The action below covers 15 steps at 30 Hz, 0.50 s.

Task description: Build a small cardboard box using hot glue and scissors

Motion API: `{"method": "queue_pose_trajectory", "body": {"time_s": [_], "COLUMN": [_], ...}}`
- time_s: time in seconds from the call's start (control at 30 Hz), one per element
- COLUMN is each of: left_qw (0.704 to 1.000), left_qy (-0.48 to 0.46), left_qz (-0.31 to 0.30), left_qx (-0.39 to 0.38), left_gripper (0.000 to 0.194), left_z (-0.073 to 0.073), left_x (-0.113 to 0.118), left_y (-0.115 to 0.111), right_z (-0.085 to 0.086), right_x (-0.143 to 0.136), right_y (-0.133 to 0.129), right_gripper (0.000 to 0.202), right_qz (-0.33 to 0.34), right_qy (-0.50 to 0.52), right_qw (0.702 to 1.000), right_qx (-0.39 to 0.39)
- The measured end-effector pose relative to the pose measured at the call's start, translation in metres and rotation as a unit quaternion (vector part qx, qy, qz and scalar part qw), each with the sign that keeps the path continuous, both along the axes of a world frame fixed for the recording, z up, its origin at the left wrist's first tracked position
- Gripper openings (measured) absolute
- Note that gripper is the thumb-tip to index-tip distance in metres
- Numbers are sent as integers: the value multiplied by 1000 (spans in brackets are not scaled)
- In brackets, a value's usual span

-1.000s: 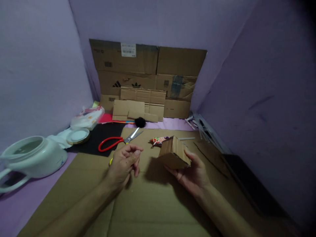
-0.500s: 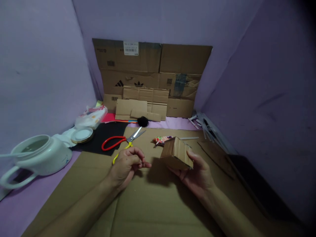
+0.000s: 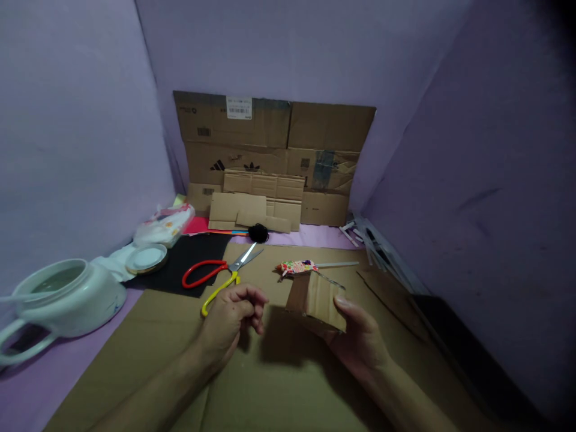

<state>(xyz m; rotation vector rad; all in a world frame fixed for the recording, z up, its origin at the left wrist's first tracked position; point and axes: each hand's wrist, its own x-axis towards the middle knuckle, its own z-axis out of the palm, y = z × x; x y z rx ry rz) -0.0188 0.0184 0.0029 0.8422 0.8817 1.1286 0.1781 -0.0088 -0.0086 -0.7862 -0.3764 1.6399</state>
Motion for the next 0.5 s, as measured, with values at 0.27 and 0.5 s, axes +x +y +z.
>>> {"method": "queue_pose_trajectory", "body": {"time_s": [0.27, 0.5], "left_qw": [994, 951], "left_qy": [32, 162], "left_qz": [-83, -169], "left_qx": [62, 200], "left_gripper": [82, 68], "left_z": [-12, -2], "left_x": [-5, -6], "left_y": [1, -14], "right_z": [-6, -10], "right_x": [0, -7], "right_y": [-4, -5], "right_gripper": [41, 49], "right_qz": [78, 43], "right_qy": [-110, -308], "right_qw": [985, 917], "right_qx": [112, 251]}}
